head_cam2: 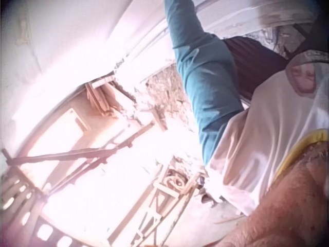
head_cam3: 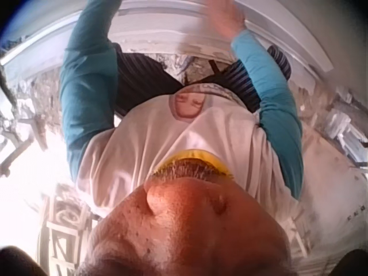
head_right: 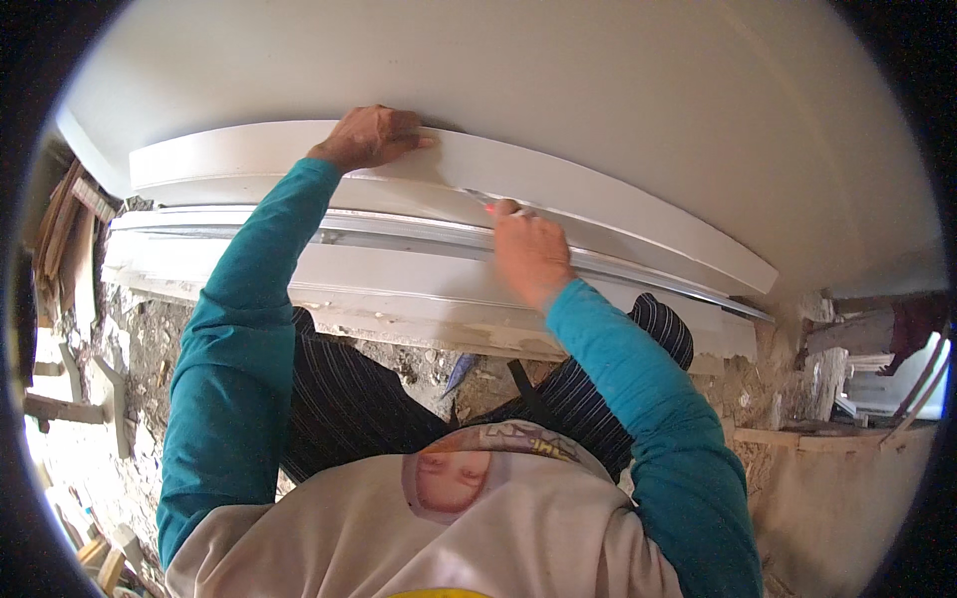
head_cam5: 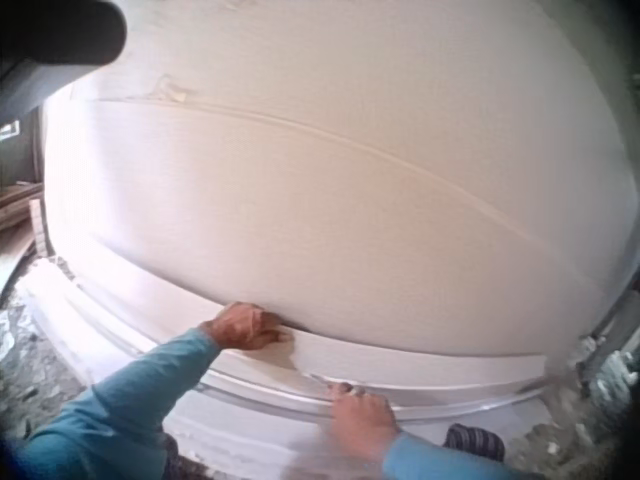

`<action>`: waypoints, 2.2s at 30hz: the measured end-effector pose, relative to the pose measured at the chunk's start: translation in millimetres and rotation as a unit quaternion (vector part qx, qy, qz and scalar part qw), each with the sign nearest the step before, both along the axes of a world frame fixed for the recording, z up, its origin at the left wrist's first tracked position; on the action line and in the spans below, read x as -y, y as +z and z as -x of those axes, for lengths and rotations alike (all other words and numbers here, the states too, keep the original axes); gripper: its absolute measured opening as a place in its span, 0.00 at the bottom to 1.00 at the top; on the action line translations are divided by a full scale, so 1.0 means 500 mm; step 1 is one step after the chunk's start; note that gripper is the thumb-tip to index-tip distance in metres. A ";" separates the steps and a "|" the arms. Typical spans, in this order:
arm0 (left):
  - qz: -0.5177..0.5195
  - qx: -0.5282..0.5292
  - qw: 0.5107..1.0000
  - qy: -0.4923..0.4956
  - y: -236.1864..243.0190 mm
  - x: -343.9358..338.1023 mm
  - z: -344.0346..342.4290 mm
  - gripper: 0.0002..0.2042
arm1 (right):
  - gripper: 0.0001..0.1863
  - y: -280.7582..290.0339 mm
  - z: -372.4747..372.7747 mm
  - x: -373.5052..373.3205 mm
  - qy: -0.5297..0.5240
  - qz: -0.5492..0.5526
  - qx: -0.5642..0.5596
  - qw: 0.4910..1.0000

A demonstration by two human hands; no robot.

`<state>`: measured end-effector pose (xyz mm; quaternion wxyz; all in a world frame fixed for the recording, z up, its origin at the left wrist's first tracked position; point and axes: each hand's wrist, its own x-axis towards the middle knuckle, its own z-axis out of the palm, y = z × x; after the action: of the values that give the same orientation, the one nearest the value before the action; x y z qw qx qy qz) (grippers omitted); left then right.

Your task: The person measures white panels using a tape measure and cuts them with a utility knife before fitting the panels into metal tracks on a ceiling structure.

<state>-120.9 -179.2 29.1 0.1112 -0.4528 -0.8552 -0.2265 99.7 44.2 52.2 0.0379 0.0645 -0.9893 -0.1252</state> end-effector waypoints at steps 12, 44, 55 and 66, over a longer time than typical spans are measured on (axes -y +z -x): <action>0.017 0.008 1.000 0.013 0.007 -0.014 -0.001 0.18 | 0.08 -0.010 -0.039 -0.169 -0.024 0.010 0.013 1.000; 0.051 0.009 0.996 0.071 0.136 -0.058 -0.061 0.16 | 0.16 -0.245 -0.304 -0.576 -0.036 0.118 -0.230 0.965; 0.084 -0.033 0.989 0.120 0.360 -0.104 -0.116 0.17 | 0.18 -0.245 -0.231 -0.556 -0.074 0.191 -0.382 0.901; 0.016 -0.178 0.983 0.041 0.558 -0.104 -0.102 0.17 | 0.20 -0.242 -0.158 -0.570 -0.119 0.318 -0.377 0.862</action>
<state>-70.1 -127.4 307.9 0.2633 -0.4524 -0.8430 -0.1241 178.6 329.1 -68.6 0.4113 -0.1212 -0.8856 0.1784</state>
